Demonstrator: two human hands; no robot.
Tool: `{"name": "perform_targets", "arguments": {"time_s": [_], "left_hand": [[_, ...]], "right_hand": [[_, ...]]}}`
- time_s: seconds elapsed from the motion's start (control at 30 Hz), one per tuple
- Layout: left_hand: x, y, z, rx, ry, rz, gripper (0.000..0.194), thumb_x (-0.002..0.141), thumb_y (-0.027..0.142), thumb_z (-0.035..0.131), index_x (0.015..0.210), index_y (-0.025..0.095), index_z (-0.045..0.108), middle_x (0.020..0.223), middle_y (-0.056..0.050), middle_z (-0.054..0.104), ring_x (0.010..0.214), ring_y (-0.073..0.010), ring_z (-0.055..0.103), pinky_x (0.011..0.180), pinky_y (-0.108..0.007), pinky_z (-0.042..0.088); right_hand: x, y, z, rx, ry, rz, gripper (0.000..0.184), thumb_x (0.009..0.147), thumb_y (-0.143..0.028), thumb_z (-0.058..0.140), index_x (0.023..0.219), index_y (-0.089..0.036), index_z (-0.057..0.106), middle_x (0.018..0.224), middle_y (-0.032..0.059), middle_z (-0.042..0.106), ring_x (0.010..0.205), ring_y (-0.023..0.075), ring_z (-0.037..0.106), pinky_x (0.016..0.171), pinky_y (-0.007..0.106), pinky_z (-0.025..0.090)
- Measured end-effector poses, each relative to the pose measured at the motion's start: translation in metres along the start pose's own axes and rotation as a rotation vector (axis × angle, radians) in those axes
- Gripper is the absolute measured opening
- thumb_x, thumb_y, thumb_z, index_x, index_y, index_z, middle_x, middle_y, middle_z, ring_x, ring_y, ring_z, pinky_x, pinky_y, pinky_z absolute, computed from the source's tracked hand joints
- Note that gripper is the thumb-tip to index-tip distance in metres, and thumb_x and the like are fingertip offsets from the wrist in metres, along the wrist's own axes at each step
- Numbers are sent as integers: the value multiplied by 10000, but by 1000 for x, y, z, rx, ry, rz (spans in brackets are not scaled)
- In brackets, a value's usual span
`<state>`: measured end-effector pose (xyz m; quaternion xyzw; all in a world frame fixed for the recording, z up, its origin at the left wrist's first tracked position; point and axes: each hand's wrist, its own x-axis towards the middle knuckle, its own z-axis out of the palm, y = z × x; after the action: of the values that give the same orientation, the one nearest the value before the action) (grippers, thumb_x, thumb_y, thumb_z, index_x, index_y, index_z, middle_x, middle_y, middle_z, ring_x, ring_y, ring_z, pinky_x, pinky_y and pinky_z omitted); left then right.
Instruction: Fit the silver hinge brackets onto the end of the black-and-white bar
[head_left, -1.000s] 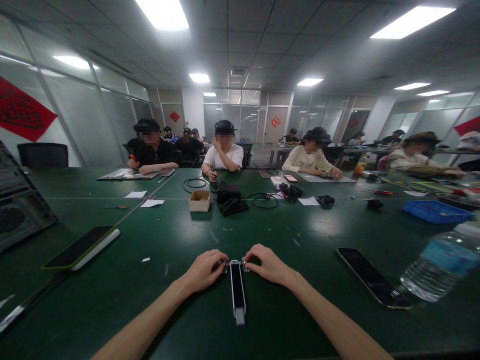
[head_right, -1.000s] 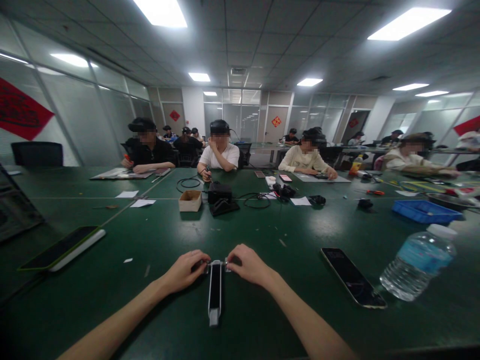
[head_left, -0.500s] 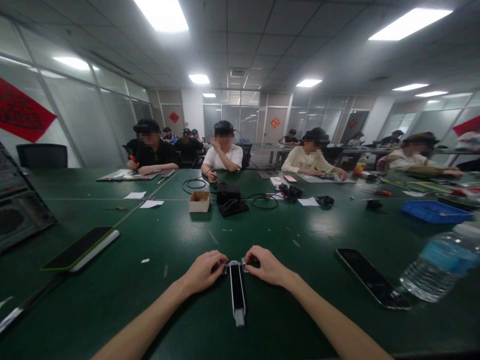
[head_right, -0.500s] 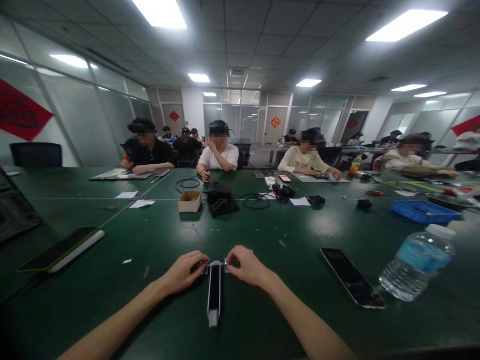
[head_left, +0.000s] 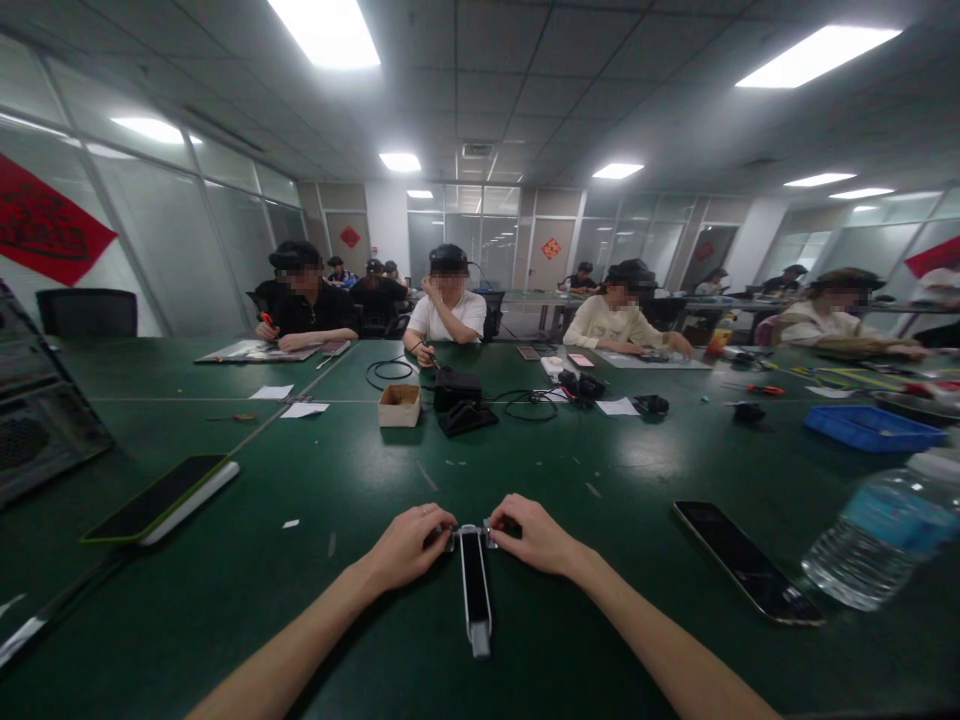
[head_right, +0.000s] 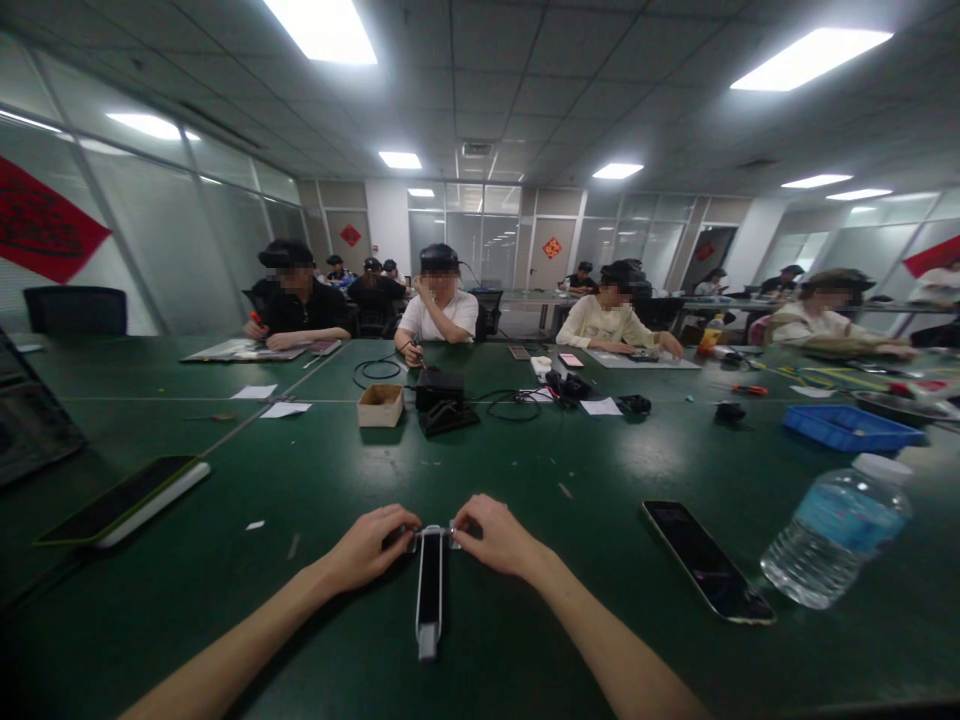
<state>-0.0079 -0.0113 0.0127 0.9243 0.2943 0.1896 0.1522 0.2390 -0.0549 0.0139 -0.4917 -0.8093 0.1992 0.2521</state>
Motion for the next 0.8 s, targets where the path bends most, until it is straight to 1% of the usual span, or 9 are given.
{"name": "perform_targets", "arguments": {"time_s": [0.1, 0.17, 0.4, 0.67, 0.8], "left_hand": [[0, -1, 2, 4, 14, 14, 203, 895, 201, 423, 1004, 180, 592, 925, -49, 623, 820, -164, 578, 761, -279, 463], [1, -2, 2, 5, 14, 10, 202, 895, 201, 425, 1005, 182, 593, 932, -48, 624, 825, -163, 579, 764, -279, 462], [0, -2, 1, 1, -2, 0, 208, 904, 186, 423, 1028, 180, 590, 954, -51, 621, 834, -160, 581, 762, -275, 457], [-1, -1, 0, -6, -8, -2, 212, 909, 193, 419, 1039, 183, 587, 967, -49, 614, 845, -158, 578, 772, -276, 460], [0, 2, -2, -8, -14, -6, 218, 901, 194, 421, 1031, 177, 595, 968, -57, 621, 841, -163, 577, 766, -278, 465]], "right_hand": [[1, -2, 0, 0, 31, -17, 74, 818, -211, 611, 880, -171, 623, 882, 32, 608, 816, 155, 553, 743, 289, 460], [1, -2, 0, 0, 36, -17, 71, 808, -201, 618, 872, -169, 622, 879, 32, 608, 817, 156, 553, 739, 286, 458], [0, 5, 3, 20, 18, -2, 94, 831, -238, 613, 900, -176, 624, 908, 25, 601, 825, 146, 555, 736, 279, 460], [0, 1, 0, -2, 0, 3, 119, 864, -282, 587, 917, -188, 637, 919, 29, 608, 834, 154, 558, 733, 284, 462], [1, 4, 2, -18, 5, -13, 152, 886, -305, 566, 918, -189, 659, 912, 33, 617, 858, 161, 556, 759, 294, 457]]}}
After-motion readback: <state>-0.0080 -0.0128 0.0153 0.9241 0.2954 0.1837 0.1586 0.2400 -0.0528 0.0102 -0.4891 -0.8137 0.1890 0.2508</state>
